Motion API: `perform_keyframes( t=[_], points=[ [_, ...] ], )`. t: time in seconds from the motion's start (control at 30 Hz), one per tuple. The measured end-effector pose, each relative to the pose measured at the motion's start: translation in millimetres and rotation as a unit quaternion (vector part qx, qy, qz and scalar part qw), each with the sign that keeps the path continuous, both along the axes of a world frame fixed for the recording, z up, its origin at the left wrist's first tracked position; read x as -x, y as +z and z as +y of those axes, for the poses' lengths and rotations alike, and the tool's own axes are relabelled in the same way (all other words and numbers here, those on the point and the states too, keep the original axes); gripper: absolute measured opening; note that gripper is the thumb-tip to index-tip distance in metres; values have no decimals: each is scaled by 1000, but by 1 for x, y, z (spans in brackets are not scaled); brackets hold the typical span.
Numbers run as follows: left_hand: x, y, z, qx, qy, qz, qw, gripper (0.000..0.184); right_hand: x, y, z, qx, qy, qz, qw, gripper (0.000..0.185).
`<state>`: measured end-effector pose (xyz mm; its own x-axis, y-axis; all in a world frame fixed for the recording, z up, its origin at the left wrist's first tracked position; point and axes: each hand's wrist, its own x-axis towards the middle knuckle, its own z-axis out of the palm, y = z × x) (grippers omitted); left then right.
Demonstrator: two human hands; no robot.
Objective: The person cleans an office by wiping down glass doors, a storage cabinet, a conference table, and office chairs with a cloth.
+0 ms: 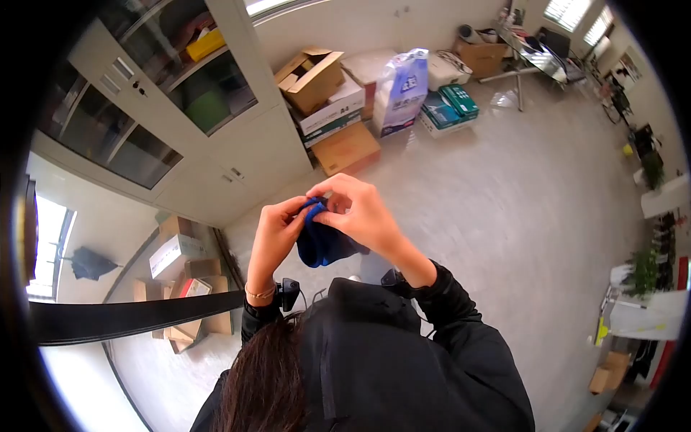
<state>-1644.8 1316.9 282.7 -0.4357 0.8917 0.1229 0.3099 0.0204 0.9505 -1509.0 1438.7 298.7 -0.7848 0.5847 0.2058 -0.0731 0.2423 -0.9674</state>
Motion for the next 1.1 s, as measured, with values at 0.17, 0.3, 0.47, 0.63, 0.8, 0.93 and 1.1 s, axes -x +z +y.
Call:
perform_keyframes(
  t=[0.17,0.3,0.47,0.63,0.8,0.93,1.1],
  points=[
    [54,-4,26,0,18,-76,997,14,70,-15,54,11,98,-53,994,29],
    [98,-3,53,3,120,-80,990,11,138,-5,94,39,193,-53,979,29],
    [162,6,96,-17,212,49,976,11,226,4,142,-33,214,-19,976,26],
    [219,5,133,-25,253,60,965,12,302,7,200,-15,296,-120,948,17],
    [258,-16,151,-106,275,139,945,24,368,-7,230,-92,276,68,954,17],
    [297,-48,147,56,255,238,935,34,401,8,236,40,331,-46,942,15],
    [357,-68,128,99,236,271,928,33,444,15,232,104,330,-67,936,16]
  ],
)
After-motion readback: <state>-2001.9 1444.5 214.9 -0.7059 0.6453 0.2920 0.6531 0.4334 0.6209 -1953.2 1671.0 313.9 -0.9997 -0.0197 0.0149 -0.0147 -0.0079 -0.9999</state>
